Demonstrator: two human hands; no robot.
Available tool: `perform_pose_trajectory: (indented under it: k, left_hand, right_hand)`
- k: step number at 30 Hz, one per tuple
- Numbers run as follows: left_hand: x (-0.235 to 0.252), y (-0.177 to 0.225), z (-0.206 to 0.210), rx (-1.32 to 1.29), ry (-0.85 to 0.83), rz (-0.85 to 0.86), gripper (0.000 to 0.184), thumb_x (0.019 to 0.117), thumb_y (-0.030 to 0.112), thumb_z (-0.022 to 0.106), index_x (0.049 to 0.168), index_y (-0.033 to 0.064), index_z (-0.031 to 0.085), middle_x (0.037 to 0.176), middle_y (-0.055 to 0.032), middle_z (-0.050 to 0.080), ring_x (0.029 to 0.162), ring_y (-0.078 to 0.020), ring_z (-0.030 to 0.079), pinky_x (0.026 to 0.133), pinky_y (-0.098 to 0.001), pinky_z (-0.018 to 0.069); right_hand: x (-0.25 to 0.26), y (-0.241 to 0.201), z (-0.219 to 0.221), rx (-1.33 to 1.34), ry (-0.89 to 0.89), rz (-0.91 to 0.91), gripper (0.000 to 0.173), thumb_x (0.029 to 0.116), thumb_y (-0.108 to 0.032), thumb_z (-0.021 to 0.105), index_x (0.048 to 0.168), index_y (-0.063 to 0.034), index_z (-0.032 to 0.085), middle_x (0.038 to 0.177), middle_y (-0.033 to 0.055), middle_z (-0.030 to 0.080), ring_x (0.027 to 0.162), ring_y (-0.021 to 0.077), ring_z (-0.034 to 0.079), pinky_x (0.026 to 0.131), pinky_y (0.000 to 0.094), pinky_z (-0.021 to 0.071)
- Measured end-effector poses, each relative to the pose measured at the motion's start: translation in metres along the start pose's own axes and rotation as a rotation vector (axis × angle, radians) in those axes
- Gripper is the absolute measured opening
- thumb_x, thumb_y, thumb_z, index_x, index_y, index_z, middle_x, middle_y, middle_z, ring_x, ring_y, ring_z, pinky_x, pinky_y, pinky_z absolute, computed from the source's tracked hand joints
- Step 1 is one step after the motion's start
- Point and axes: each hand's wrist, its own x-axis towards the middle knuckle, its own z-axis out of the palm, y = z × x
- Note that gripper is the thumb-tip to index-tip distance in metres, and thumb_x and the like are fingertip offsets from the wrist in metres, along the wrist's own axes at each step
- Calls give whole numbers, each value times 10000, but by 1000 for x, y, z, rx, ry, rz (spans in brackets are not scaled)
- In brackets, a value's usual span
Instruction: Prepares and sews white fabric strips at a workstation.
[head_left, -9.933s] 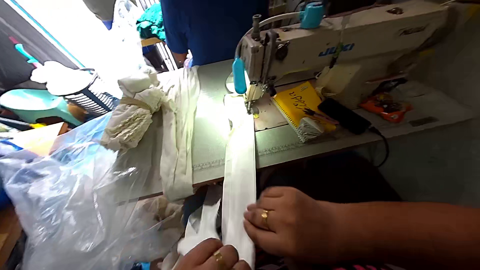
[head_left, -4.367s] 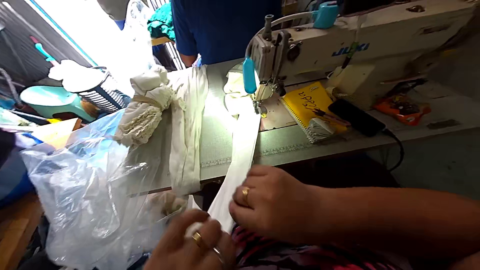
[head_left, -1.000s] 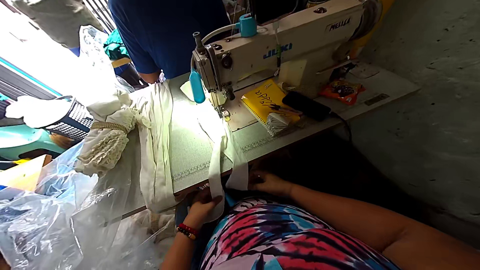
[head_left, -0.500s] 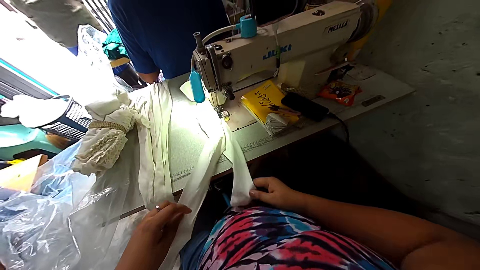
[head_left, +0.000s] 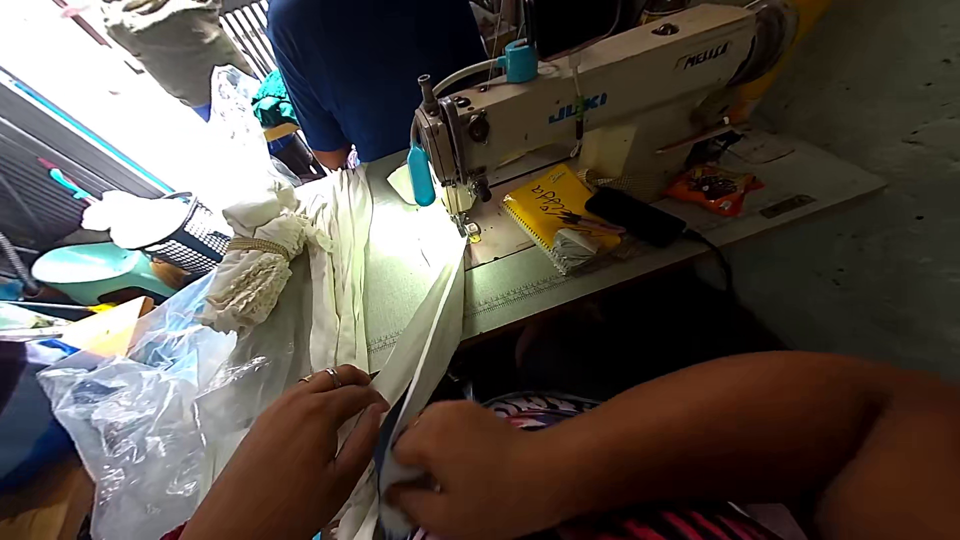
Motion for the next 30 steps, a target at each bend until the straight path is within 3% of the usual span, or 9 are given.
perform_pose_trajectory:
  k: [3,6,10,13,15,17,19,27,30]
  left_hand:
    - [-1,0,2,-22,-58,-56,548,965,583,497,851,123,771,970,-50,746,895,-222,711,716,-468,567]
    - [-4,-10,15,15,-28,-26,308,905,349,647,805,76,748,924,-80,741,807,-244,721,657,-453,584]
    - [-17,-13,27,38,115,-97,375,1004,310,515,799,83,732,965,-67,740,865,-207,714,726,-393,580]
    - [-24,-19,38,39,286,-73,396,1010,302,517,730,89,698,903,-63,726,799,-163,678,678,-309,542]
    - [-26,-25,43,13,371,-60,378,993,282,544,680,100,654,826,-47,695,754,-127,638,651,-266,498]
    - [-24,-28,44,-10,419,-44,370,978,248,561,641,101,603,766,-41,657,720,-114,608,628,-246,467]
    - [-22,-29,45,-16,445,-16,371,969,216,566,617,98,565,717,-45,621,687,-120,583,595,-249,433]
    - [-17,-31,39,28,442,90,359,959,189,559,611,105,537,683,-51,596,684,-159,587,582,-278,427]
    - [-15,-24,33,114,425,246,313,992,190,557,690,118,589,733,-53,619,749,-207,617,657,-326,485]
  right_hand:
    - [20,-9,31,-11,7,-203,150,934,-110,671,903,23,732,775,169,695,761,325,711,648,522,553]
    - [33,-10,52,-19,-118,-251,154,966,-96,640,981,30,727,842,195,702,829,362,712,691,548,548]
    - [31,10,50,-120,-79,-426,227,955,-247,695,881,-39,750,801,123,707,790,287,714,672,472,560]
    - [29,35,22,-317,300,-479,201,954,-202,633,813,-86,716,745,60,684,754,209,686,694,379,552]
    - [38,54,4,-455,522,-449,183,989,-167,592,976,-99,761,889,66,728,872,220,687,790,386,555]
    - [46,68,-8,-516,532,-396,241,1029,-200,562,1141,-147,770,1087,36,755,1063,208,681,918,398,532]
    - [53,74,-14,-497,470,-362,266,1026,-208,559,1183,-152,766,1164,18,752,1156,204,664,967,408,512]
    - [67,65,-32,-514,304,-423,208,1005,-155,586,984,-148,793,931,2,748,891,153,686,813,354,518]
    - [57,56,-37,-650,280,-486,191,977,-68,585,926,-115,762,888,49,736,814,204,696,722,374,544]
